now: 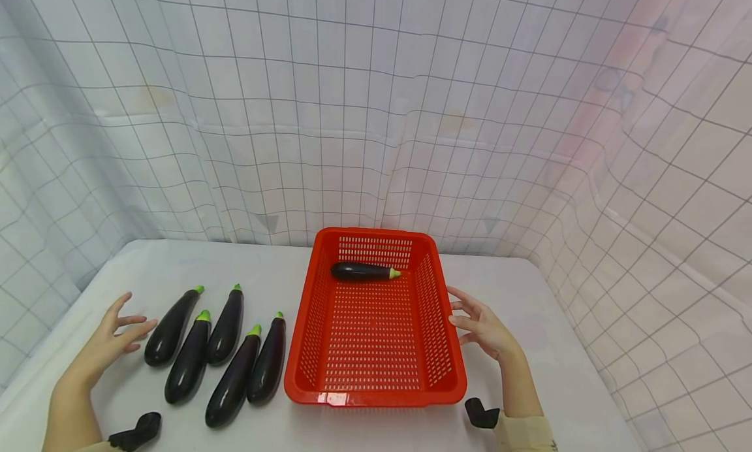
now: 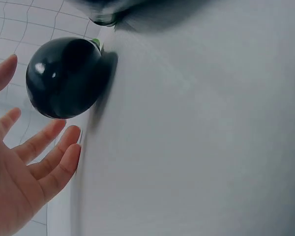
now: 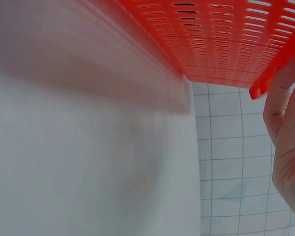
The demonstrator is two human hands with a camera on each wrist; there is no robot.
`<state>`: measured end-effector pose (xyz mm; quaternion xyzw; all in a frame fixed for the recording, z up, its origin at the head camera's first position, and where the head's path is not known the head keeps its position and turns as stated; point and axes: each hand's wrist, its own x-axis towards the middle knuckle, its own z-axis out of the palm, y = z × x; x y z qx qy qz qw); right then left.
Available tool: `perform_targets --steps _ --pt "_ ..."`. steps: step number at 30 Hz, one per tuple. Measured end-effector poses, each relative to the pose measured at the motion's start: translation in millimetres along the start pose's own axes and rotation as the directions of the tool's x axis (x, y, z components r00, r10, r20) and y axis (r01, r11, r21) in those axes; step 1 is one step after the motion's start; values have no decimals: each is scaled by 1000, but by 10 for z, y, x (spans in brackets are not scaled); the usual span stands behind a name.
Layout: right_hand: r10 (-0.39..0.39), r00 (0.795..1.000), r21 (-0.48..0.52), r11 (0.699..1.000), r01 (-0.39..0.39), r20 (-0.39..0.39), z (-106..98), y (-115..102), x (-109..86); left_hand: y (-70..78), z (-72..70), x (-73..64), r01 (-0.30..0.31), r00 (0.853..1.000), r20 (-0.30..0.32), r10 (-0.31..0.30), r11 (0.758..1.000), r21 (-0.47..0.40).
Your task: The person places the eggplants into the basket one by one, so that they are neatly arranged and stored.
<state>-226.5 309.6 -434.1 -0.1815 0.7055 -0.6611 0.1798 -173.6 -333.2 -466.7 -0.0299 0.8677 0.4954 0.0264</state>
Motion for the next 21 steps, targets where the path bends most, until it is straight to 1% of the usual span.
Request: perform_targets --steps 6,11,15,21 --pt "2 1000 4 1000 -2 0 -3 4 0 15 -28 24 23 997 72 -23 1000 1" --pt "0 1000 2 1000 0 2 -12 12 3 20 -37 51 36 992 124 -31 999 -37" --pt "-1 1000 -6 1000 1 3 -13 13 0 17 -23 75 44 989 145 -36 998 -53" --pt "-3 1000 -6 1000 3 4 -10 5 -3 9 -8 96 71 987 145 -68 997 -15"
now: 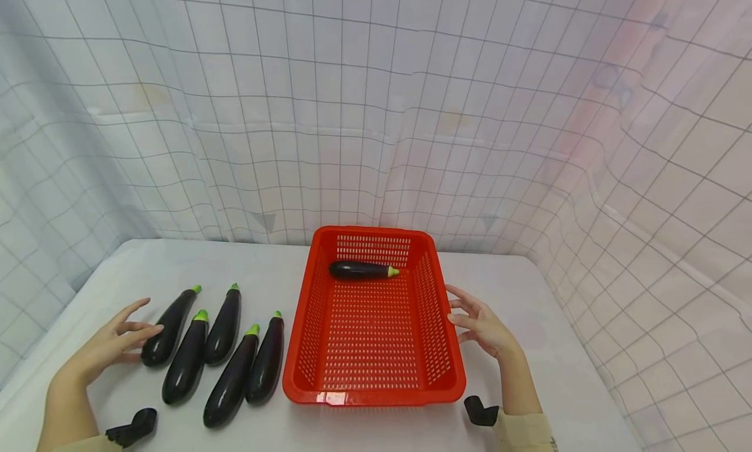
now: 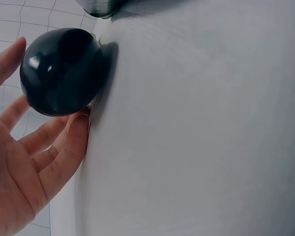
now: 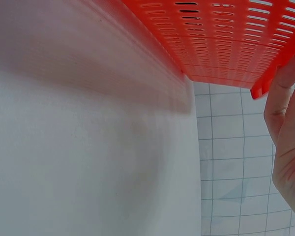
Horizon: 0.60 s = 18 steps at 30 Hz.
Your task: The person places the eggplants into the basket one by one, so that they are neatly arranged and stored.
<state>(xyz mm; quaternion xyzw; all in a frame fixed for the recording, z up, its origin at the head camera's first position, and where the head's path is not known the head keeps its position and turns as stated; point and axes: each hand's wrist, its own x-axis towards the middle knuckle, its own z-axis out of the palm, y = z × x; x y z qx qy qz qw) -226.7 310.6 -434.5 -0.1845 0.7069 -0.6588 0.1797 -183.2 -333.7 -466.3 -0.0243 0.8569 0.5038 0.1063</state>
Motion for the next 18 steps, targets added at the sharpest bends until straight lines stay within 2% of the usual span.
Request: perform_targets --steps 10,18 --pt "26 999 2 1000 -26 -19 -1 3 13 21 29 -2 30 1000 3 -30 1000 -4" --pt "11 1000 -2 1000 -11 -6 -4 0 13 32 70 16 57 998 6 -57 998 -25"
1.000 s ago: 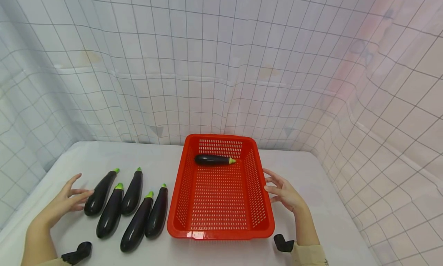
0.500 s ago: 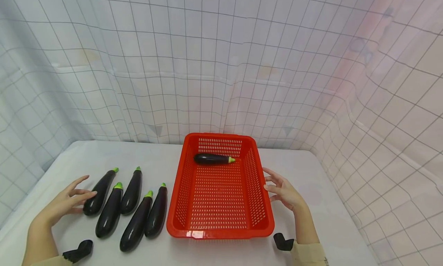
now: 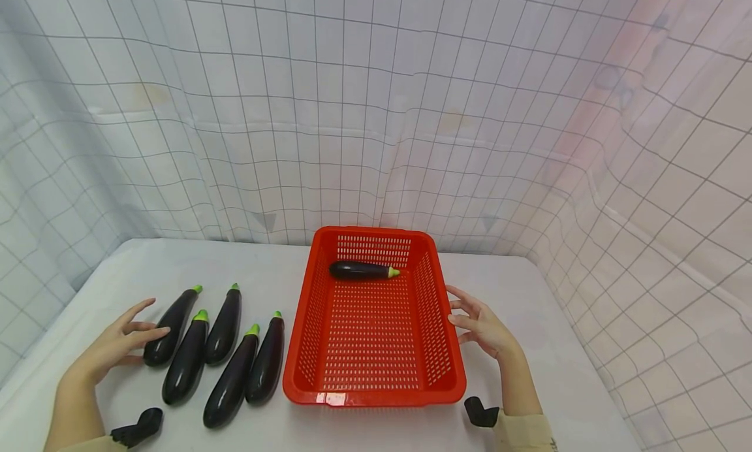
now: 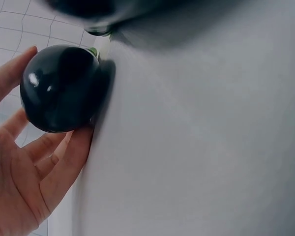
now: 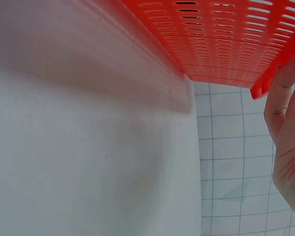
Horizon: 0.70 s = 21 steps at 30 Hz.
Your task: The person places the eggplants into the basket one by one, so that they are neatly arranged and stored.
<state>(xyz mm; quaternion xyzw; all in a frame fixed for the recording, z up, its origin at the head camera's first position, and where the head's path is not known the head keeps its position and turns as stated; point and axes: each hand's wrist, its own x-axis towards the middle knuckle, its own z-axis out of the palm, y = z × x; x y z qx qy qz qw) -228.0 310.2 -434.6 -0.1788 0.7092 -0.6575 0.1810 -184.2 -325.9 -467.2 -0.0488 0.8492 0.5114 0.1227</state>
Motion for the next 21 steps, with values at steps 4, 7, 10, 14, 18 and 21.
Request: perform_targets --steps 4,7,10,14,18,21 --pt "3 1000 0 1000 -3 -6 5 1 -2 8 17 0 3 1000 -8 -3 1000 11" --pt "16 1000 -1 1000 -16 -18 3 6 -3 10 31 5 17 1000 -12 -17 1000 11" --pt "26 999 -1 1000 -26 -23 -1 10 -3 6 39 19 30 999 -14 -30 1000 4" --pt "7 1000 -3 1000 -7 -5 -3 9 -5 -14 46 34 27 999 -22 -27 1000 -2" --pt "-9 1000 -10 1000 9 6 -5 12 -4 -51 55 45 25 999 -31 -25 1000 -12" --pt "4 1000 -12 1000 -4 -6 -5 19 0 -76 53 49 35 999 -34 -36 999 -32"
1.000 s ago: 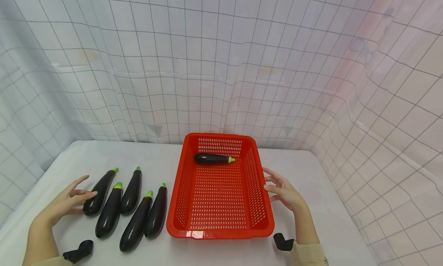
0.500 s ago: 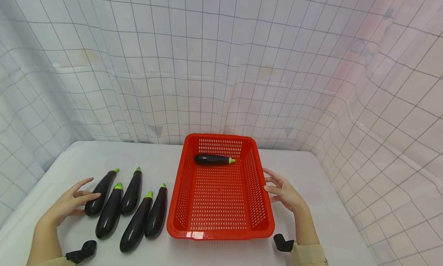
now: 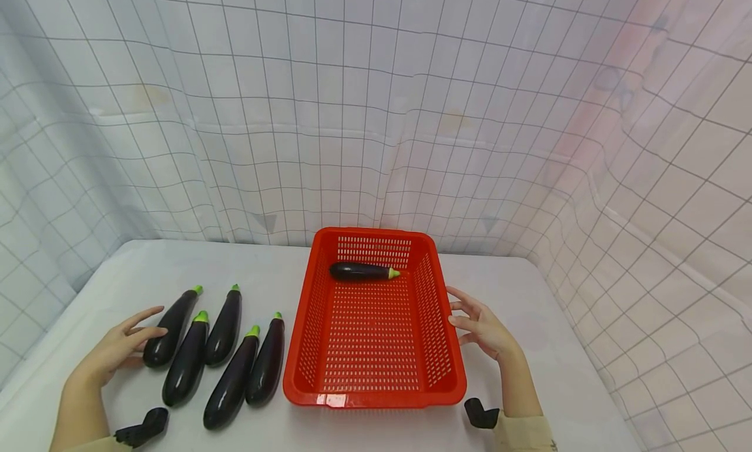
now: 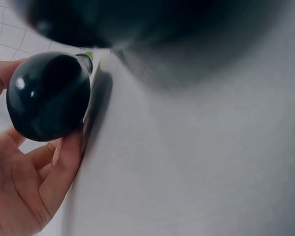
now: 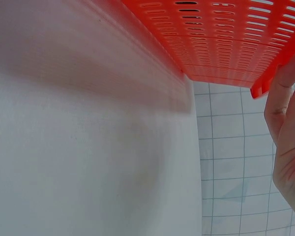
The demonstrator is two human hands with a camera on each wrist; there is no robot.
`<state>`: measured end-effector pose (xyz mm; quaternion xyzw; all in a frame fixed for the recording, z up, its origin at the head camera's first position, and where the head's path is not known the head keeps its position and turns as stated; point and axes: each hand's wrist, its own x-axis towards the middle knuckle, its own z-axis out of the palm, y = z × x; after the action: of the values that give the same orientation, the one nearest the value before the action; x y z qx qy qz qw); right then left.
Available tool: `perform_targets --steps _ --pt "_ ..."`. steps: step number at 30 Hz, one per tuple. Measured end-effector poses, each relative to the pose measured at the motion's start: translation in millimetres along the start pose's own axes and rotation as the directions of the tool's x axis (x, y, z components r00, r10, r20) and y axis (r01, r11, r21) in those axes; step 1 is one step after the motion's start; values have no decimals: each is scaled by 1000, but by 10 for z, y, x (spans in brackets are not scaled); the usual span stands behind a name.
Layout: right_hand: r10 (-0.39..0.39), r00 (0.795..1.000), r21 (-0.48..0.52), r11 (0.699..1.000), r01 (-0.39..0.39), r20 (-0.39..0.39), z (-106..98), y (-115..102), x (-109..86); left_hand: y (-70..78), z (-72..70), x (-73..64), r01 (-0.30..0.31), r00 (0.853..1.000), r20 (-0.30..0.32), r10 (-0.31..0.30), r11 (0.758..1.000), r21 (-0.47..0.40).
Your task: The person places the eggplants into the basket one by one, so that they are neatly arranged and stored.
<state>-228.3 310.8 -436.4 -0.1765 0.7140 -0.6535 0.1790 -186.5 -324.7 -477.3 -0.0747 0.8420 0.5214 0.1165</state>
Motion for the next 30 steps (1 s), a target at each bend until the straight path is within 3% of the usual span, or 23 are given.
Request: perform_targets --steps 8,17,23,30 --pt "7 1000 14 1000 -7 -1 1 0 -3 -24 -14 -27 0 1000 -11 -1 994 -110" --pt "-7 1000 24 1000 7 12 -8 -2 -2 -13 -31 -50 -41 999 -22 36 968 -246" --pt "-12 1000 39 999 12 13 0 -7 -8 45 -50 -72 -52 999 -19 48 966 -255" --pt "-16 1000 45 999 16 19 7 -8 -10 228 -50 -93 -71 997 -30 66 969 -237"
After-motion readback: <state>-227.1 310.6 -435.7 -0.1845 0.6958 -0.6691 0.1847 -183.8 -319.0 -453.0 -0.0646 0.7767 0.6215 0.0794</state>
